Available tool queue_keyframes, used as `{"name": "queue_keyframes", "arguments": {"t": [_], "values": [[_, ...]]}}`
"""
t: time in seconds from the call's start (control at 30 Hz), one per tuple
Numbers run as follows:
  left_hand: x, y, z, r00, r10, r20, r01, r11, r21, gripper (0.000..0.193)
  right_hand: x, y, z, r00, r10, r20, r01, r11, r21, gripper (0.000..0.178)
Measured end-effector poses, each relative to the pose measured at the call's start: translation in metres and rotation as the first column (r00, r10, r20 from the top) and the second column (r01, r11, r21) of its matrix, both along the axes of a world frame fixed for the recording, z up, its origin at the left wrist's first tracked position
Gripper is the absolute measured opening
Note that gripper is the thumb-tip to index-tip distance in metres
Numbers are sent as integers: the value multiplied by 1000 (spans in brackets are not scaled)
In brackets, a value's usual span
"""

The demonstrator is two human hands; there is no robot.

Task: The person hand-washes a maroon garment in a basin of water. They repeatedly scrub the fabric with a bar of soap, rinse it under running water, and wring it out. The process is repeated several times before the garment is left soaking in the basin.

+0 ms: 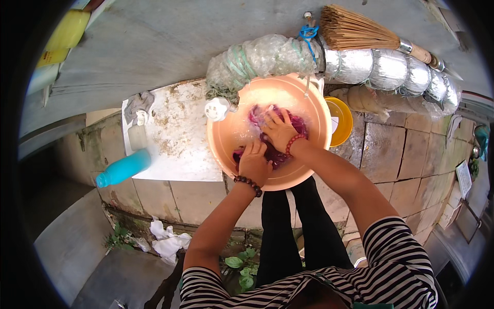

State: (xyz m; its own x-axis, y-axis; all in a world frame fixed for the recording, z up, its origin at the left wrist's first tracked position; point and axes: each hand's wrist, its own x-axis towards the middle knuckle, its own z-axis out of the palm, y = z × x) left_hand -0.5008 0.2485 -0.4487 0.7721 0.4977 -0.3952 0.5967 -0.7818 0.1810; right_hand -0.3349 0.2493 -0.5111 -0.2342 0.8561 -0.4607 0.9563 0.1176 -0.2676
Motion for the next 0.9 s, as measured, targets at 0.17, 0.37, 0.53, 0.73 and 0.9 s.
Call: {"name": "queue_keyframes", "arguments": {"t": [0.17,0.37,0.53,0.73,0.9], "values": [[4,4,-20,920,356,-163,-392,836,-385,37,20,-8,-9,838,-474,-270,538,801,263,31],[-3,33,-127,353,903,242,-808,426,-408,64,31,4,5,597,-597,-535,741,667,83,34],[36,60,-129,362,911,199,-711,407,-573,47,26,22,-15,721,-607,-334,545,795,-265,41],[20,65,-98,-458,884,-98,20,-100,-995,35,43,7,-5,355,-635,-686,899,434,64,22],[-2,60,-112,471,711,521,-524,701,-483,54,1,5,-20,743,-663,-91,665,715,215,58]]}}
